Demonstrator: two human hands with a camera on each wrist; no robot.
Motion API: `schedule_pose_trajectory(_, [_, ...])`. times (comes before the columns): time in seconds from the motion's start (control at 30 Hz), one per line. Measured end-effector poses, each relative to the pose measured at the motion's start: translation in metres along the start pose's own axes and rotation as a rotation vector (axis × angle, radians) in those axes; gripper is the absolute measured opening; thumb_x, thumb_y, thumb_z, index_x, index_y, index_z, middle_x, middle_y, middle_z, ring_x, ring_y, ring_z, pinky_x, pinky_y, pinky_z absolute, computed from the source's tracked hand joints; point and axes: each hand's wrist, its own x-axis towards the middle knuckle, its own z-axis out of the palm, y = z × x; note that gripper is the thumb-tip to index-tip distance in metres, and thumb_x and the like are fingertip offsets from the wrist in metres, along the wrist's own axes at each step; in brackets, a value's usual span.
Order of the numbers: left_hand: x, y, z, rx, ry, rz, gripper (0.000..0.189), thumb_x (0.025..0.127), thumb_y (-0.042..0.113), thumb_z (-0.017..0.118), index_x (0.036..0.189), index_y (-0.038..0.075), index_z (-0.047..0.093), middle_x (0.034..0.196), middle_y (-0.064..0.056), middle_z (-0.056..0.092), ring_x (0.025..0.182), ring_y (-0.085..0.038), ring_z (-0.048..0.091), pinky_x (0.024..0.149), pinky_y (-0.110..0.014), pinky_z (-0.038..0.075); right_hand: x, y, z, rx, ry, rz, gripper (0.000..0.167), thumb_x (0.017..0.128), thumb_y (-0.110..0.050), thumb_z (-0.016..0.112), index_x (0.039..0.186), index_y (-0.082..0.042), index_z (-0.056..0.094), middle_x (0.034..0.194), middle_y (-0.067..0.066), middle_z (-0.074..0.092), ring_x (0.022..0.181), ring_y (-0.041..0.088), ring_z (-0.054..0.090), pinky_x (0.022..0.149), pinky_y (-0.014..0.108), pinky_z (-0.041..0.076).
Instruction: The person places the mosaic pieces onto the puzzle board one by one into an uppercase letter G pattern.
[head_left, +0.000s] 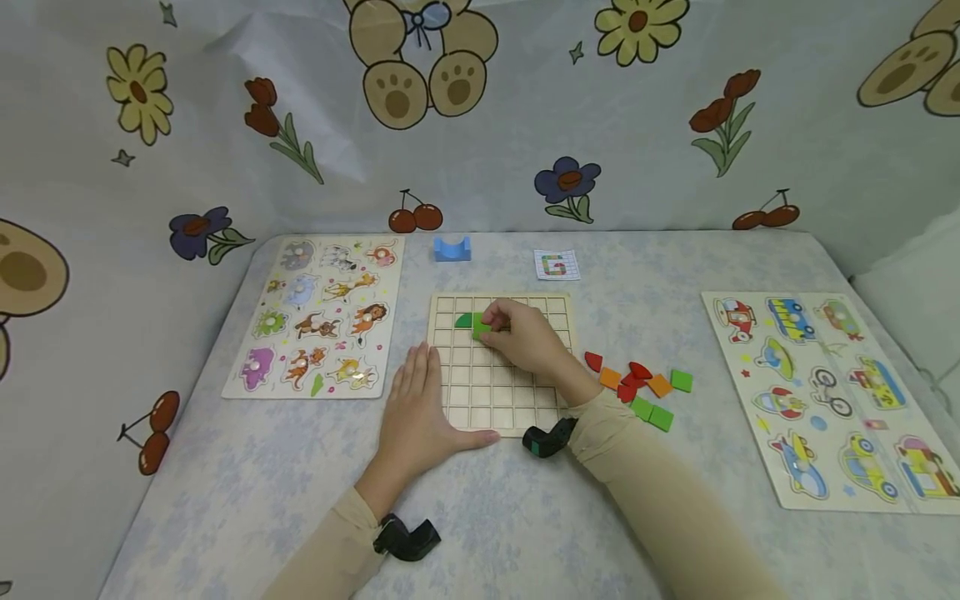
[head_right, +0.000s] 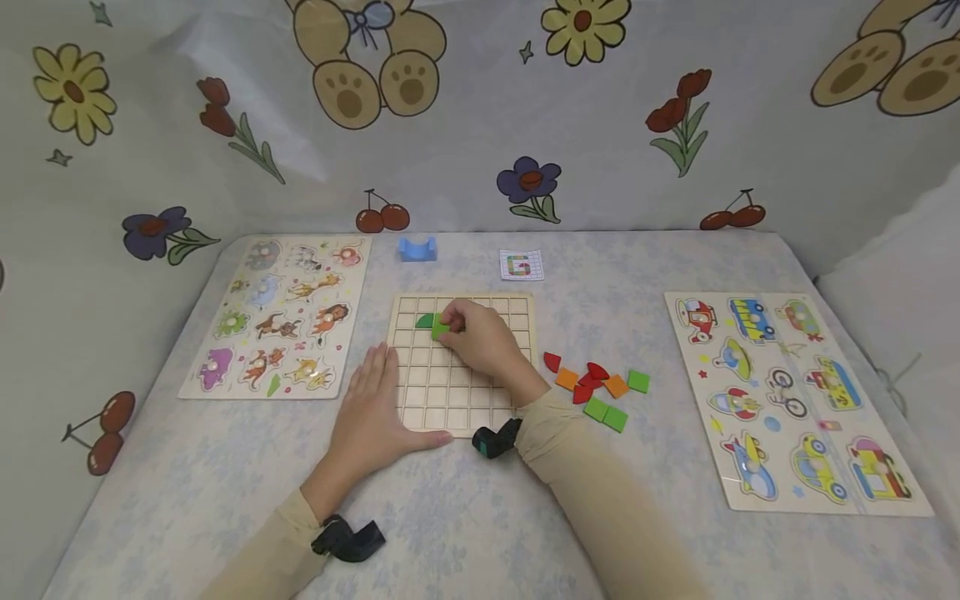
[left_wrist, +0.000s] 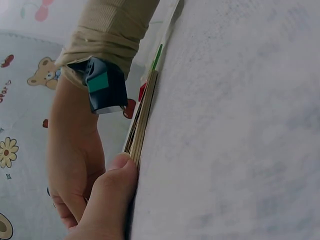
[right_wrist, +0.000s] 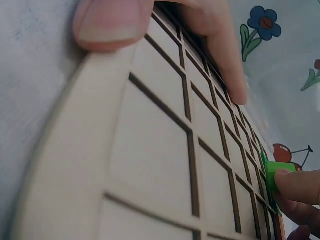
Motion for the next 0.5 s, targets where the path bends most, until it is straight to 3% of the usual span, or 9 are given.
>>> schedule_pose_trajectory(0.23, [0.0,0.001,0.0,0.0,-0.002,0.008,0.152,0.052,0.101,0.053,0.159,0.004,0.005,0.168,-0.013,0.0,0.156,-0.027,-0.003,0.127,-0.047,0.007,0.009,-0.012,0.017,-0.056,-0.003,-0.018,0.014,0.093,-0.024,0.07,0.104,-0.017,0.065,0.094,-0.002,0.066,0.082,0.015,0.059,0.076,0.031,0.049])
schedule_pose_trajectory(0.5, [0.0,0.001,-0.001,-0.003,0.007,0.01,0.152,0.052,0.1,0.054,0.159,0.003,0.007,0.168,-0.014,0.004,0.156,-0.028,-0.001,0.126,-0.048,0.008,0.013,-0.014,0.02,-0.1,-0.017,-0.036,0.012,0.092,-0.022,0.072,0.101,-0.015,0.069,0.095,0.0,0.061,0.086,0.017,0.056,0.077,0.032,0.048])
